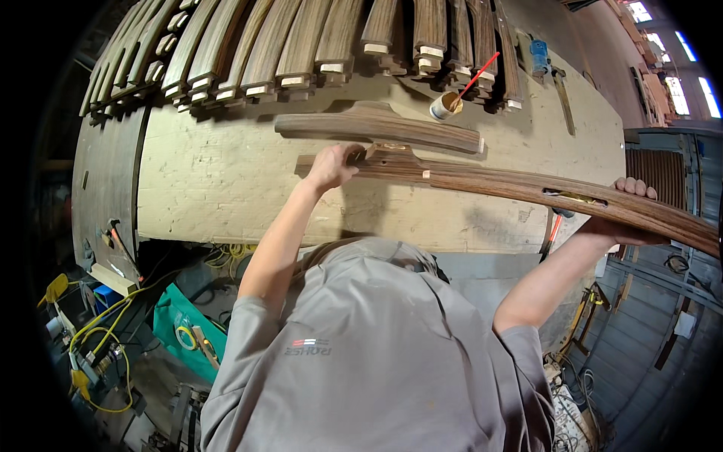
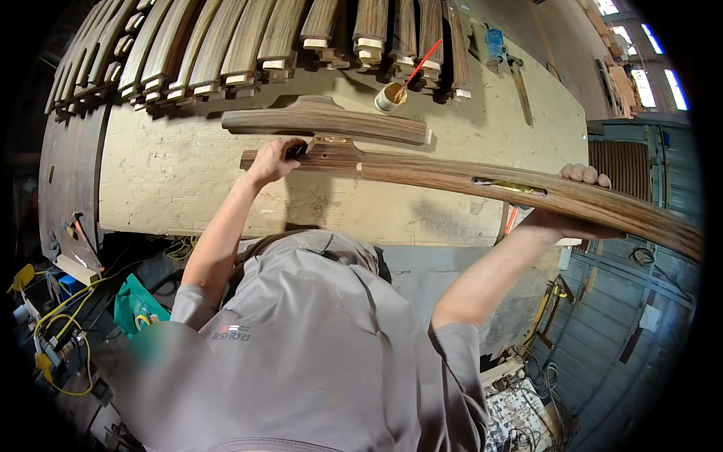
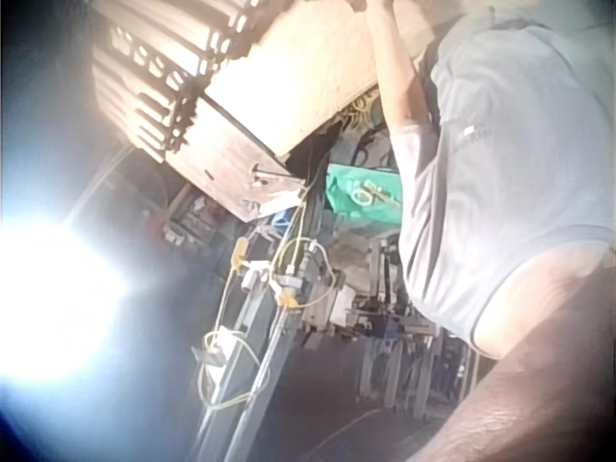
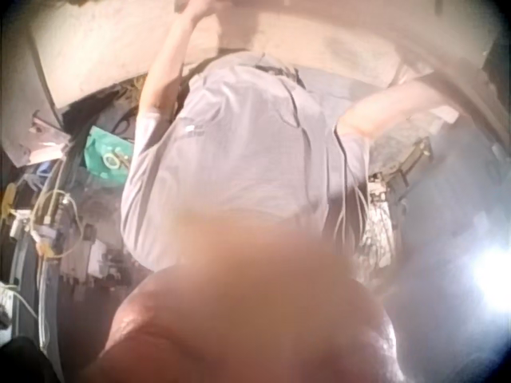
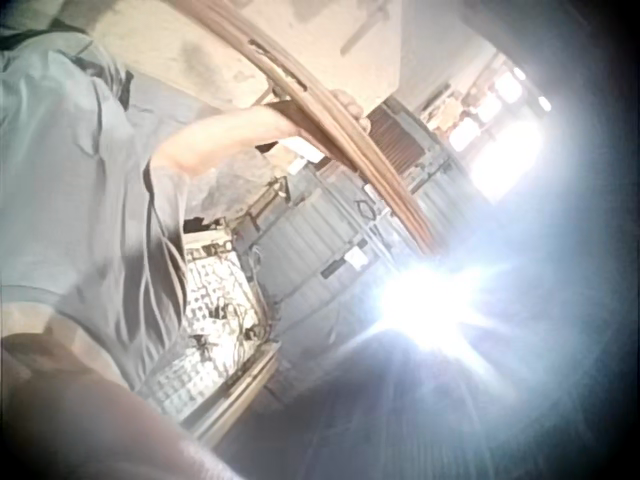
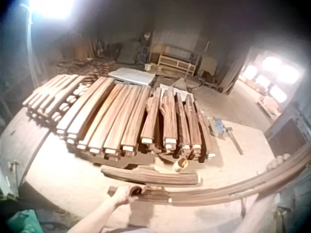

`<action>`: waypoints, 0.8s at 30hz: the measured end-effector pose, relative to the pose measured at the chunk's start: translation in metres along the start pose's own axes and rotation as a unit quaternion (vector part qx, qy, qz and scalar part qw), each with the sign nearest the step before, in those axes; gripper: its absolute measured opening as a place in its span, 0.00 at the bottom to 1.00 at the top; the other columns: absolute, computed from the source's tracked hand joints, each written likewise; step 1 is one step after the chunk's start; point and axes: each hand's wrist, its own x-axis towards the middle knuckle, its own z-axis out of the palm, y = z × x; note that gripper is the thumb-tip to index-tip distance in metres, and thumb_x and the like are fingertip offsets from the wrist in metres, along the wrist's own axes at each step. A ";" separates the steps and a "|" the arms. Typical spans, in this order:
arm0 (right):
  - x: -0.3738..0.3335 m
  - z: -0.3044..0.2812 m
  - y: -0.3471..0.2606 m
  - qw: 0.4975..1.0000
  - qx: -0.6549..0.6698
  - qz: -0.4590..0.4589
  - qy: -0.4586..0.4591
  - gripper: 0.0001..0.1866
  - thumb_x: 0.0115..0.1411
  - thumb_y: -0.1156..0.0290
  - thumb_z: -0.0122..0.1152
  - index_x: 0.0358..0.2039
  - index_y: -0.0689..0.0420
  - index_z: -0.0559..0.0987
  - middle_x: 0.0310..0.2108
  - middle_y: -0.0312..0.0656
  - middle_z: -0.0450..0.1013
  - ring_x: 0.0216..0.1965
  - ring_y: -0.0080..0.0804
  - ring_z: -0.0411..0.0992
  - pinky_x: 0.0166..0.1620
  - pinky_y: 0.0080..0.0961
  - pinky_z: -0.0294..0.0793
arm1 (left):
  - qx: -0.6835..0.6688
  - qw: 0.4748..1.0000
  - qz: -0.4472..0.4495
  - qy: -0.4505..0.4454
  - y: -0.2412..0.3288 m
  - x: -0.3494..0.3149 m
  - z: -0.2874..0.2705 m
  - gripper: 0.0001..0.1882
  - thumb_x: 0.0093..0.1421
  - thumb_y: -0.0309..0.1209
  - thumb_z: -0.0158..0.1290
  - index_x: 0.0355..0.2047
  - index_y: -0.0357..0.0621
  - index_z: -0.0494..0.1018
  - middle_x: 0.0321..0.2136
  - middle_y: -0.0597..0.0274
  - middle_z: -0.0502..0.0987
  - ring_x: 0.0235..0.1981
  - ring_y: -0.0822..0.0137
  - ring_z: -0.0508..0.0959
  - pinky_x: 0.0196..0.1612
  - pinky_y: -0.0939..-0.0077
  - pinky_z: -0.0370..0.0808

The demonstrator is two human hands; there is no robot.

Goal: The person applies glue with a brush to wooden chair components, joins the pieces together, and secures the joints by hammering them with a mallet.

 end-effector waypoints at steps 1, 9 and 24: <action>0.000 -0.002 0.000 1.000 0.015 0.002 -0.008 0.48 0.41 0.20 0.49 0.35 0.59 0.75 0.25 0.41 0.68 0.27 0.30 0.64 0.33 0.28 0.66 | -0.001 1.000 -0.002 0.001 0.002 0.000 0.001 0.23 0.45 0.27 0.57 0.46 0.45 0.74 0.37 0.50 0.79 0.41 0.51 0.78 0.45 0.63 0.73; 0.008 -0.013 0.006 0.979 0.054 0.007 -0.197 0.23 0.62 0.49 0.49 0.41 0.59 0.73 0.28 0.43 0.72 0.26 0.34 0.69 0.36 0.29 0.67 | 0.076 0.989 0.116 0.053 0.044 0.006 -0.012 0.27 0.45 0.30 0.64 0.47 0.44 0.72 0.44 0.53 0.75 0.49 0.52 0.72 0.52 0.64 0.70; 0.010 0.113 0.052 0.997 -0.072 0.030 0.015 0.53 0.49 0.29 0.50 0.63 0.61 0.55 0.54 0.57 0.63 0.54 0.50 0.66 0.58 0.47 0.66 | -0.470 0.845 0.097 -0.236 0.217 0.053 -0.007 0.29 0.38 0.25 0.71 0.42 0.42 0.72 0.38 0.66 0.77 0.42 0.73 0.73 0.49 0.77 0.69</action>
